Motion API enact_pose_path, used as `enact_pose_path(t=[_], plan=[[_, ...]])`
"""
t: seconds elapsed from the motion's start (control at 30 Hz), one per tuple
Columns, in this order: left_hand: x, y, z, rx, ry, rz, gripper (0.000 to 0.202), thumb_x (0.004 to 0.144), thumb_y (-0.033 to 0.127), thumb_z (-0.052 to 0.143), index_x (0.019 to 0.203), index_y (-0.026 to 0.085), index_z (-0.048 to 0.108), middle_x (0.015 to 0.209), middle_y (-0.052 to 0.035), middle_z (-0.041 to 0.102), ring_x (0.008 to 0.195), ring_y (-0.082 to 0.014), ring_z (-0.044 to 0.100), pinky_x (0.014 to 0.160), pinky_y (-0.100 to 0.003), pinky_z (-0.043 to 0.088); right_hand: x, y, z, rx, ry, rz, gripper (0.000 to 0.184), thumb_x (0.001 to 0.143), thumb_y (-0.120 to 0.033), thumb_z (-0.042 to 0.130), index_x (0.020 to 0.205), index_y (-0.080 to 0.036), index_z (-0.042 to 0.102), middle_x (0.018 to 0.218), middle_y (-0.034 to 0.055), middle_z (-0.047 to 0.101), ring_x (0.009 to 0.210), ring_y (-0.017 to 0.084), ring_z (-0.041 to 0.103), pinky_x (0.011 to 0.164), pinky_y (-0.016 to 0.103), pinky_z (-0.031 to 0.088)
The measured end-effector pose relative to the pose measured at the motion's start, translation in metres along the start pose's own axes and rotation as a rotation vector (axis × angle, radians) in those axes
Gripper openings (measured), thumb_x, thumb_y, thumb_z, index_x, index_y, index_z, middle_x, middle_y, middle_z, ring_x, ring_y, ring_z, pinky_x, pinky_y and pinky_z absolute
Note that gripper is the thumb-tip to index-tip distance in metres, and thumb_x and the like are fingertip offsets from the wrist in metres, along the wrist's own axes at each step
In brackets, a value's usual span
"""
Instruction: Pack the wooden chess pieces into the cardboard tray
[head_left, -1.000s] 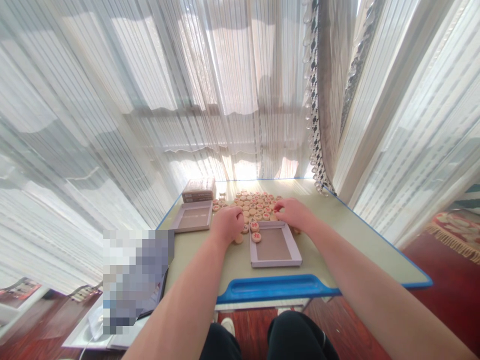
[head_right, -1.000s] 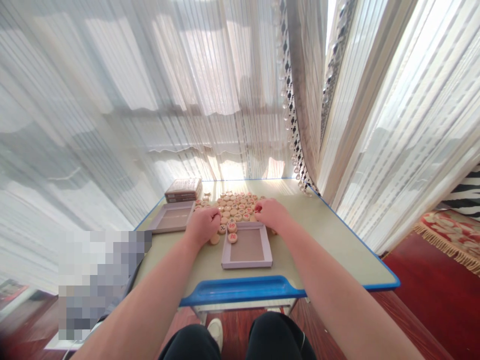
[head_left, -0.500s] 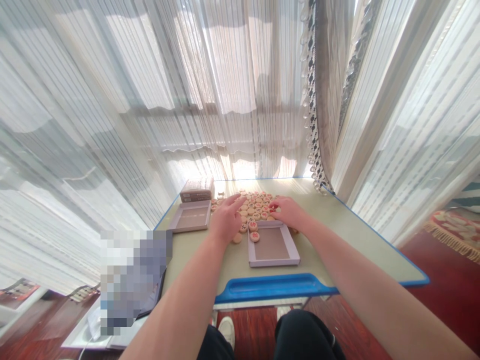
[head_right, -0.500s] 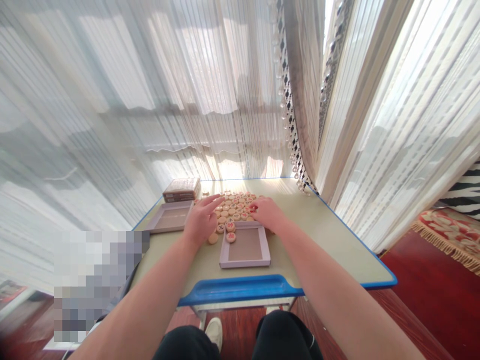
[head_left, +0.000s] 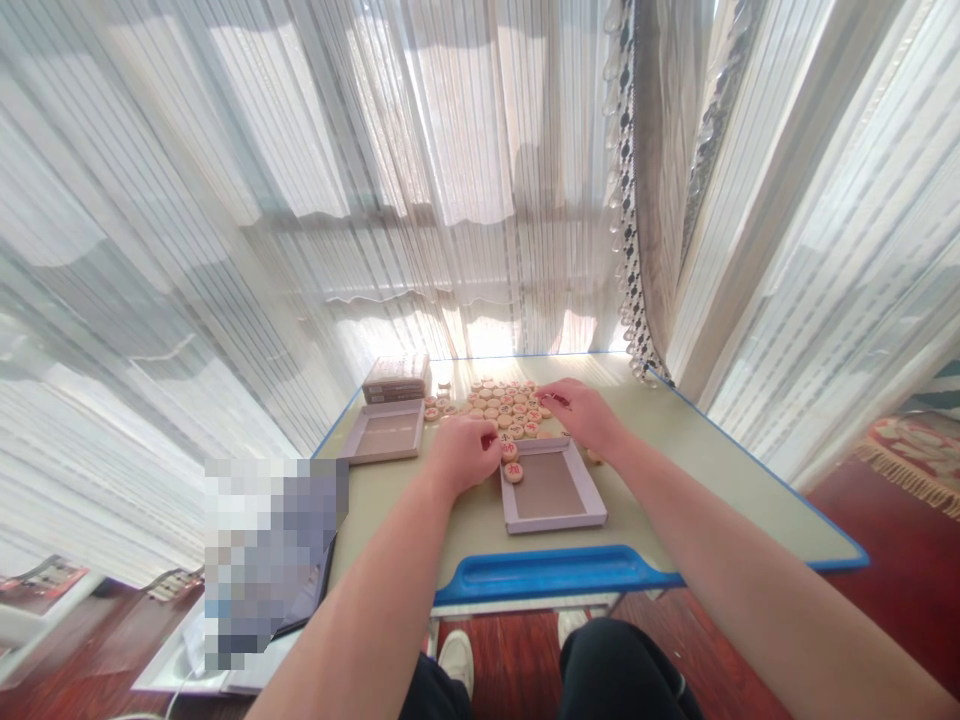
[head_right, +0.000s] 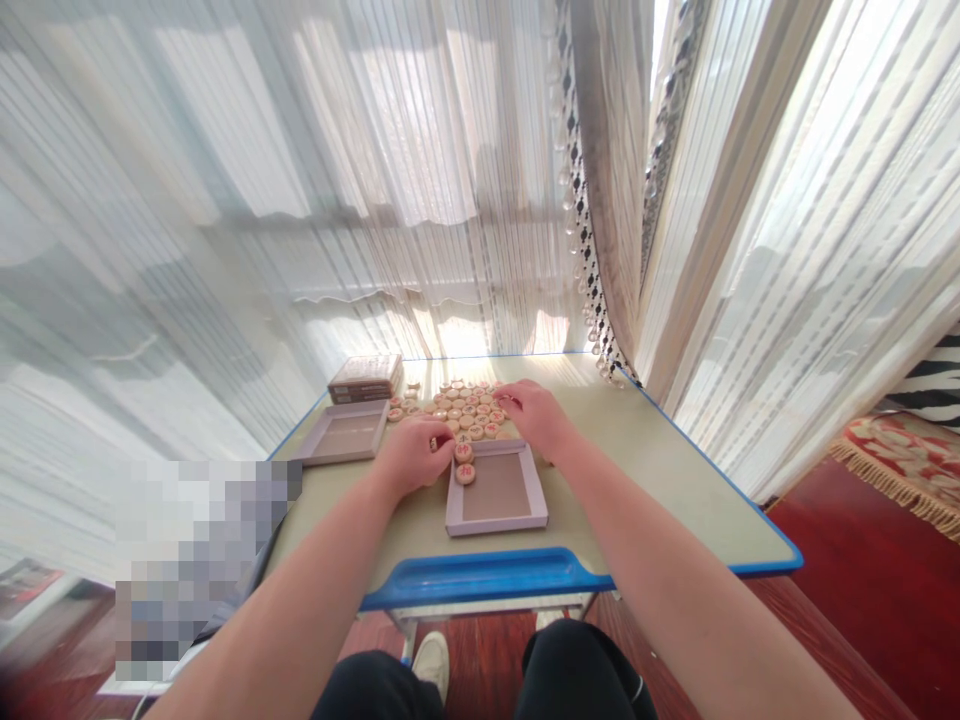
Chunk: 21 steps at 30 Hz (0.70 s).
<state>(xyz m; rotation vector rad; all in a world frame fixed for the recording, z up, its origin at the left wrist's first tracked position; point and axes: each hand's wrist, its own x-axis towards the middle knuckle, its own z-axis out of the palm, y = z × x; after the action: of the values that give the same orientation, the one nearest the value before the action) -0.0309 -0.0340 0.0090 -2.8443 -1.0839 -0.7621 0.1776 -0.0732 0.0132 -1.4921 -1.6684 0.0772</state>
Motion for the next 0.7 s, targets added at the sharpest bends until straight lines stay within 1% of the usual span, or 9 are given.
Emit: enact_pose_path(t=[0.07,0.17,0.27,0.37,0.47,0.57,0.63,0.7], plan=[[0.001,-0.001,0.001,0.003,-0.01,-0.003,0.019,0.072,0.025,0.049,0.058,0.019,0.06,0.061,-0.0011,0.059,0.064,-0.0147,0.053,0.065,-0.027,0.037,0.0,0.0,0.0,0.095,0.018,0.08,0.021,0.079,-0.024,0.052,0.093,-0.019,0.067,0.092,0.0055,0.065,0.082,0.017,0.06,0.078,0.03,0.046],[0.002,-0.001,0.002,-0.019,-0.03,-0.015,0.017,0.071,0.024,0.049,0.059,0.019,0.06,0.062,-0.001,0.059,0.064,-0.0145,0.052,0.062,-0.026,0.037,0.001,0.001,0.001,0.252,-0.019,0.207,0.026,0.075,-0.028,0.057,0.097,-0.018,0.067,0.087,0.0049,0.067,0.078,0.017,0.061,0.072,0.029,0.049],[0.002,0.0,0.002,-0.05,-0.044,-0.024,0.016,0.07,0.024,0.049,0.06,0.019,0.06,0.063,-0.0008,0.06,0.063,-0.014,0.051,0.06,-0.025,0.036,0.001,-0.001,0.0,0.299,-0.071,0.252,0.029,0.07,-0.028,0.061,0.097,-0.017,0.067,0.083,0.0047,0.068,0.075,0.017,0.062,0.068,0.028,0.049],[0.001,0.001,0.002,-0.049,-0.045,-0.038,0.017,0.071,0.027,0.049,0.06,0.019,0.06,0.062,-0.0009,0.06,0.063,-0.014,0.051,0.06,-0.025,0.037,-0.002,-0.01,-0.003,0.206,-0.151,0.201,0.027,0.069,-0.027,0.062,0.093,-0.017,0.069,0.08,0.0036,0.069,0.071,0.016,0.061,0.066,0.027,0.048],[0.001,0.001,0.002,-0.018,-0.042,-0.066,0.019,0.071,0.029,0.05,0.059,0.018,0.06,0.062,-0.0015,0.06,0.062,-0.0144,0.051,0.058,-0.025,0.036,-0.007,-0.022,-0.01,0.078,-0.291,0.053,0.022,0.069,-0.027,0.061,0.087,-0.02,0.071,0.077,0.0014,0.069,0.069,0.015,0.061,0.065,0.026,0.048],[0.002,0.0,0.003,-0.005,-0.04,-0.084,0.019,0.07,0.029,0.05,0.058,0.018,0.059,0.061,-0.0013,0.059,0.061,-0.0143,0.05,0.057,-0.025,0.034,-0.01,-0.029,-0.019,0.023,-0.423,-0.075,0.018,0.069,-0.03,0.062,0.082,-0.023,0.072,0.081,0.0001,0.07,0.076,0.016,0.061,0.069,0.026,0.047],[0.002,0.0,0.004,-0.024,-0.045,-0.096,0.02,0.071,0.029,0.049,0.058,0.019,0.059,0.06,-0.0009,0.059,0.06,-0.014,0.05,0.056,-0.025,0.034,-0.011,-0.03,-0.022,0.005,-0.514,-0.094,0.018,0.069,-0.033,0.062,0.082,-0.025,0.072,0.083,-0.0012,0.071,0.077,0.016,0.061,0.069,0.025,0.046],[0.002,-0.001,0.004,-0.054,-0.046,-0.113,0.02,0.071,0.028,0.048,0.058,0.019,0.059,0.059,-0.0004,0.059,0.059,-0.0137,0.05,0.055,-0.025,0.033,-0.012,-0.031,-0.023,-0.037,-0.577,-0.083,0.018,0.069,-0.034,0.063,0.082,-0.026,0.072,0.081,-0.0017,0.071,0.075,0.016,0.061,0.066,0.025,0.046]])
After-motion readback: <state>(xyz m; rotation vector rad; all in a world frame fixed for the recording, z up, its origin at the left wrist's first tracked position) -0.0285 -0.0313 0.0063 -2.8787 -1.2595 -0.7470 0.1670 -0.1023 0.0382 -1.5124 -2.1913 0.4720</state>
